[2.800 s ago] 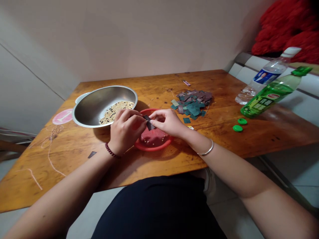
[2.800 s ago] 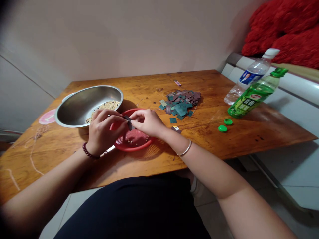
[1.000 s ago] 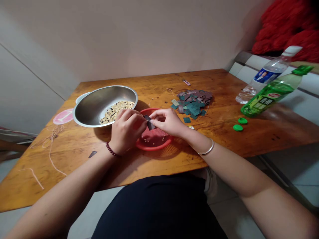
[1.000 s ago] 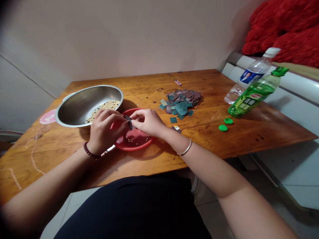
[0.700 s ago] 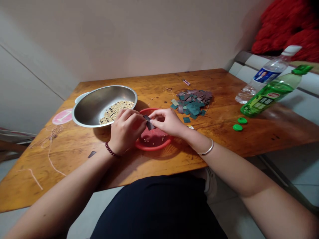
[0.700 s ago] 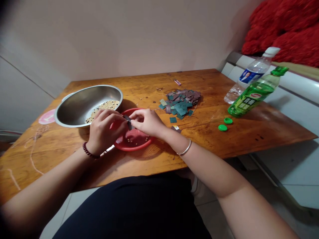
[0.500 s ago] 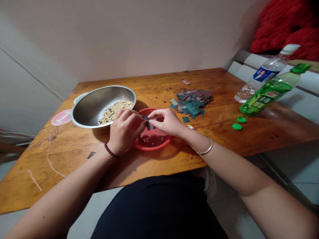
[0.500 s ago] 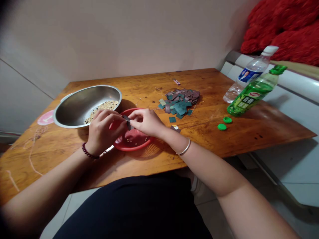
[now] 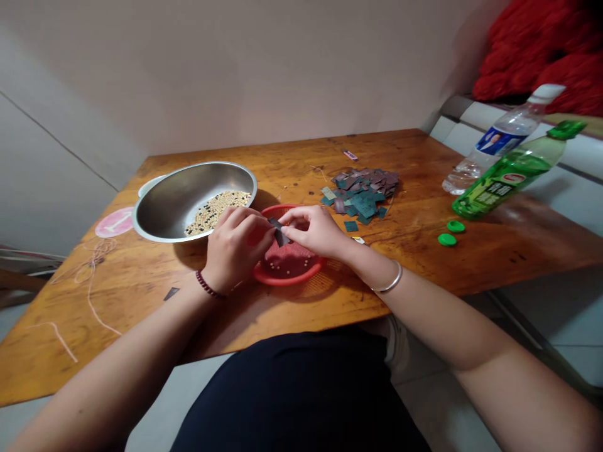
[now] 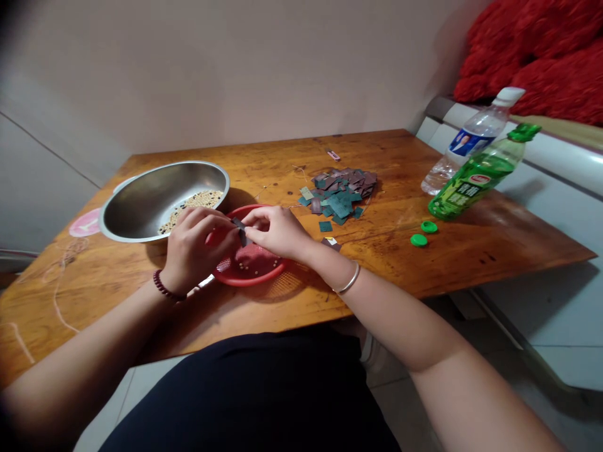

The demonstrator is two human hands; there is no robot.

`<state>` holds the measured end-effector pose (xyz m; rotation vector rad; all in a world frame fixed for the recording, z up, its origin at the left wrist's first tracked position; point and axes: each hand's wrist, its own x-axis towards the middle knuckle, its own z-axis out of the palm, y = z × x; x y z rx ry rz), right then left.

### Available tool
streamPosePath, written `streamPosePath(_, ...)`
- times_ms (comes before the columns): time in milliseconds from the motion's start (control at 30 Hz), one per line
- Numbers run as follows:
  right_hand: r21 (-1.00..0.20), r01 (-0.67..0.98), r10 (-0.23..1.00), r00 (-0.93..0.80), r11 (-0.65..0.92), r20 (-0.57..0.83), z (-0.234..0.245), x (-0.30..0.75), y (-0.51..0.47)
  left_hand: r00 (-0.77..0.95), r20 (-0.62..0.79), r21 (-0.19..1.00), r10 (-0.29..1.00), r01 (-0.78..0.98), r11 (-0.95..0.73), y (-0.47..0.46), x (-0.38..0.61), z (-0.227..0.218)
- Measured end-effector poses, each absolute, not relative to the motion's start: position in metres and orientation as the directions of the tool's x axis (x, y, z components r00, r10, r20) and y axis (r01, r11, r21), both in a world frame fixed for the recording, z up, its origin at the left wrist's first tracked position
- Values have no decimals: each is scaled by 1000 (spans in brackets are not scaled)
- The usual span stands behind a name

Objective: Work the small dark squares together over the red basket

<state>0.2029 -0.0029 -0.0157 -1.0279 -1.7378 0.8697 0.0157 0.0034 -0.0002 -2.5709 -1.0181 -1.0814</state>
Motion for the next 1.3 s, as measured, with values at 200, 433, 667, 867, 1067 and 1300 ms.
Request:
streamPosePath(200,-872,273,907,-237,407,348,-18,203,-1,505,684,99,527,651,-752,3,16,0)
streamPosePath(433,-870,268,902,-246,415,354,-17,204,-3,510,679,91,529,656,-749,3,16,0)
streamPosePath(667,-873,272,906,-243,406,346,-16,203,-4,508,665,117,547,653,-748,3,16,0)
streamPosePath(867,-872,271,905,-245,408,348,-17,203,-3,510,660,121,551,652,-749,3,15,0)
streamPosePath(1067,-877,269,909,-244,398,338,-16,203,-3,508,662,122,551,653,-748,3,16,1)
streamPosePath(1300,-880,263,911,-240,395,337,-17,203,-2,512,674,122,533,634,-763,4,15,0)
